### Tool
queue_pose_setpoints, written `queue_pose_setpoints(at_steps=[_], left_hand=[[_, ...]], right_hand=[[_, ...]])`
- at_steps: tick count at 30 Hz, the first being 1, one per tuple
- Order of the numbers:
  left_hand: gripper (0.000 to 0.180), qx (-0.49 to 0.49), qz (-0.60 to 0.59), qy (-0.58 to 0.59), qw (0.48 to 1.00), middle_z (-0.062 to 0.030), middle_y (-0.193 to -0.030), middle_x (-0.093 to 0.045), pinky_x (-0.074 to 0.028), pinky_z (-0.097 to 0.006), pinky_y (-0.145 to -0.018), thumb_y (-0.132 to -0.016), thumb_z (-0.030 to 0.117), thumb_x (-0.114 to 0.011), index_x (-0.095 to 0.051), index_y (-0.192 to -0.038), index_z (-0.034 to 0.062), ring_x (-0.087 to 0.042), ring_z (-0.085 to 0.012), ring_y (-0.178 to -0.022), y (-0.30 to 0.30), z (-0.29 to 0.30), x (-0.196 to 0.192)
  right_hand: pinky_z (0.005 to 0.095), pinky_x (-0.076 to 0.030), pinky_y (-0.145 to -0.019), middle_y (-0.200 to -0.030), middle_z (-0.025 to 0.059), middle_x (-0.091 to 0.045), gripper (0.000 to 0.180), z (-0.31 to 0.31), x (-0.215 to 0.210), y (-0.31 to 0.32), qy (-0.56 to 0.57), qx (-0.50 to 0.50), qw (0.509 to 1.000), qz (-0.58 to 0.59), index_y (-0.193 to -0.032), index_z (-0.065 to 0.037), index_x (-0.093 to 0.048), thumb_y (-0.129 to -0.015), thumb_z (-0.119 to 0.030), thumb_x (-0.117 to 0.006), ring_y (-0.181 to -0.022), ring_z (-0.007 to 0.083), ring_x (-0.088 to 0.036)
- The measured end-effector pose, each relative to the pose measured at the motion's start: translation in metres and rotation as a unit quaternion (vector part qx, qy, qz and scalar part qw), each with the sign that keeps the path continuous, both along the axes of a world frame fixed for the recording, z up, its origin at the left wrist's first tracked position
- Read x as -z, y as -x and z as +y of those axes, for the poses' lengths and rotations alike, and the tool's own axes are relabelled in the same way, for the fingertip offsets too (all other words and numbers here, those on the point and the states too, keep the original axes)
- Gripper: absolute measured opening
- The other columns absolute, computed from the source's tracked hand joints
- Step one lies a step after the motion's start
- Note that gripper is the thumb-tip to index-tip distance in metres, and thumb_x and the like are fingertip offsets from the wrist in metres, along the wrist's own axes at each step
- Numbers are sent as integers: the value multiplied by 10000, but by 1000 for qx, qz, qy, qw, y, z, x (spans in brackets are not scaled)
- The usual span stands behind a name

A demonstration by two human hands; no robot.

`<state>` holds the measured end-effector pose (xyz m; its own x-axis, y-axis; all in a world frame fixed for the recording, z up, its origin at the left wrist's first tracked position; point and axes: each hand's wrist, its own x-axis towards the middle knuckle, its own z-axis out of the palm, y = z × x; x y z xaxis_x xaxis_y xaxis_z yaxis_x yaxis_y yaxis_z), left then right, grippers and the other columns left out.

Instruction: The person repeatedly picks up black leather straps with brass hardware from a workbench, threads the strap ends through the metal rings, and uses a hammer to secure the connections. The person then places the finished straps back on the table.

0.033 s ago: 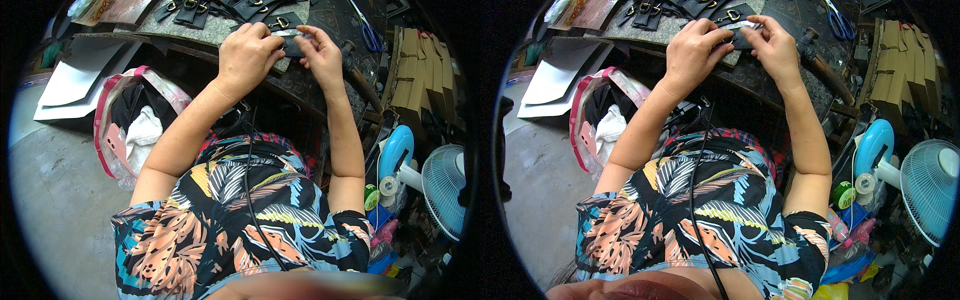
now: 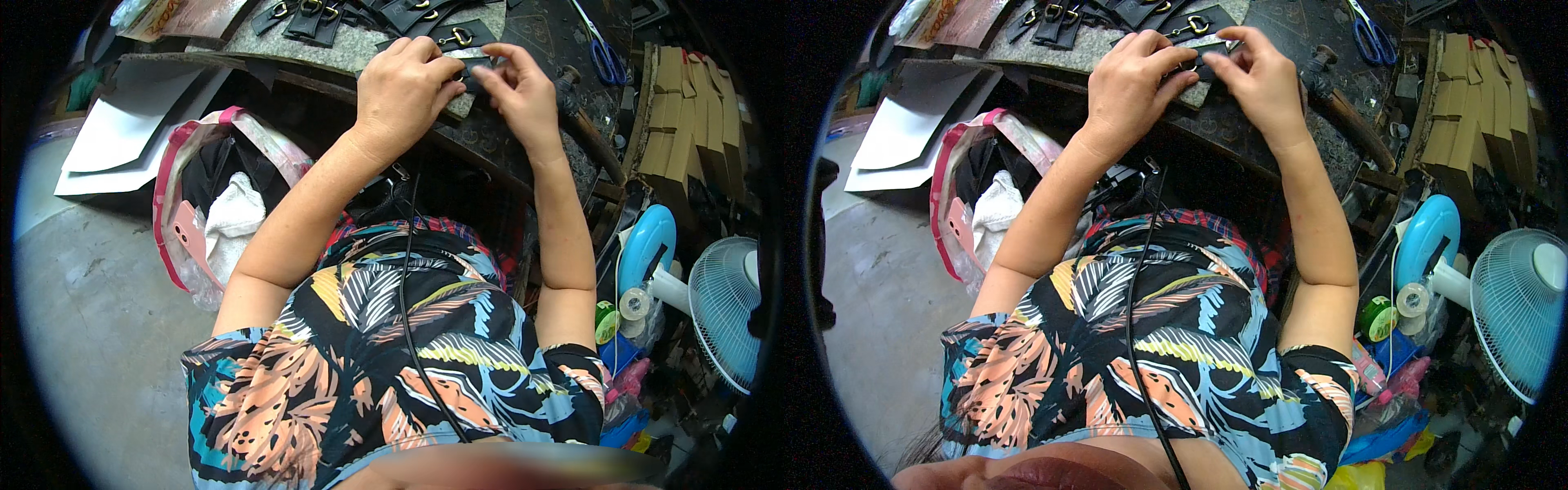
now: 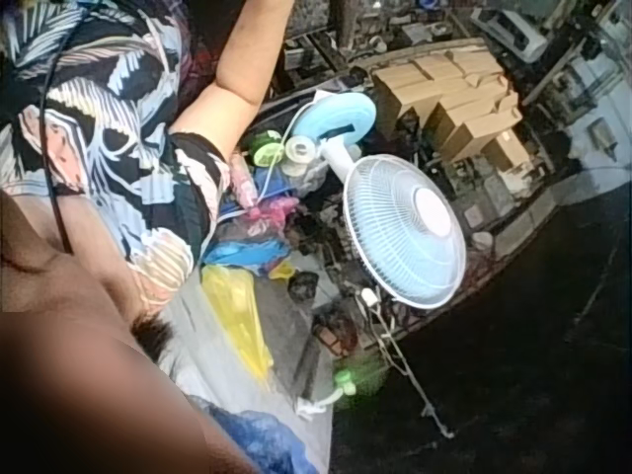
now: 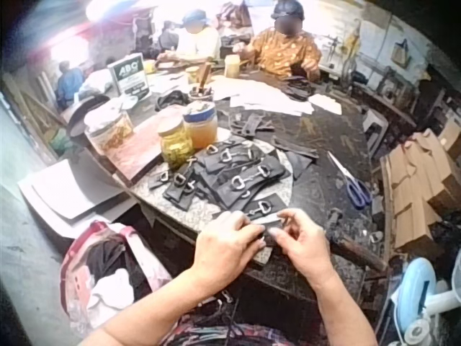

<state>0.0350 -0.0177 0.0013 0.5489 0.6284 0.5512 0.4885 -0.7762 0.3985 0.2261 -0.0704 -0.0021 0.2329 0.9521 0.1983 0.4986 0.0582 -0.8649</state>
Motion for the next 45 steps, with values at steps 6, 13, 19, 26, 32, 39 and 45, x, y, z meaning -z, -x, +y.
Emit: queue_pose_setpoints(at_steps=[6,13,19,26,32,39,45], left_hand=[[298,38,-138,98,985,-90,-1102,-689,-541,-289,-722,-884,-17,-707,-748,-1162,83,-679,-178,-871,37,6,-5],[266,-7,-78,-2,997,-114,-1012,-659,-537,-404,-844,-808,72,-762,-721,-1070,48,-629,-318,-972,60,2,-5],[386,-36,-65,28,997,-134,-1046,-666,-536,-383,-848,-808,93,-818,-720,-1178,44,-651,-315,-956,49,-2,4],[334,-53,-116,97,987,-122,-1012,-656,-544,-362,-754,-830,84,-799,-717,-1153,56,-665,-290,-868,62,-3,8],[204,-156,-11,287,945,-115,-857,-724,-561,-376,-700,-905,225,-764,-759,-1039,72,-707,-324,-770,80,-7,3],[262,40,-387,545,743,-66,-953,-733,-601,-272,-712,-1008,169,-678,-683,-1160,-44,-737,-172,-841,74,-5,5],[259,14,-327,527,784,-90,-1003,-743,-621,-275,-714,-982,85,-697,-674,-1201,-50,-749,-179,-873,66,4,5]], right_hand=[[280,-442,-611,-708,-5,-546,238,2,2,7,-2,6,996,-89,-1096,-67,-668,-897,-133,-781,-644,116,-513],[381,-548,-849,-1084,69,-695,240,4,-9,7,-179,9,947,-265,-1031,-127,-762,-806,-169,-834,-1035,262,-653],[384,-538,-851,-1005,51,-682,206,12,-8,16,-217,-92,921,-310,-1023,-129,-778,-823,-167,-812,-966,261,-639],[396,-522,-826,-994,43,-664,191,13,-8,24,-170,-49,928,-328,-1023,-140,-771,-838,-169,-802,-955,263,-629],[397,-530,-846,-1007,52,-684,197,11,-23,32,-223,-85,917,-321,-1009,-125,-766,-815,-126,-801,-966,263,-647],[375,-561,-816,-979,66,-695,187,23,-11,45,-214,-178,924,-261,-1000,-92,-774,-815,-73,-783,-915,259,-676],[372,-561,-790,-976,73,-697,174,23,-4,39,-214,-179,937,-210,-985,-83,-794,-826,-152,-810,-901,254,-683]])
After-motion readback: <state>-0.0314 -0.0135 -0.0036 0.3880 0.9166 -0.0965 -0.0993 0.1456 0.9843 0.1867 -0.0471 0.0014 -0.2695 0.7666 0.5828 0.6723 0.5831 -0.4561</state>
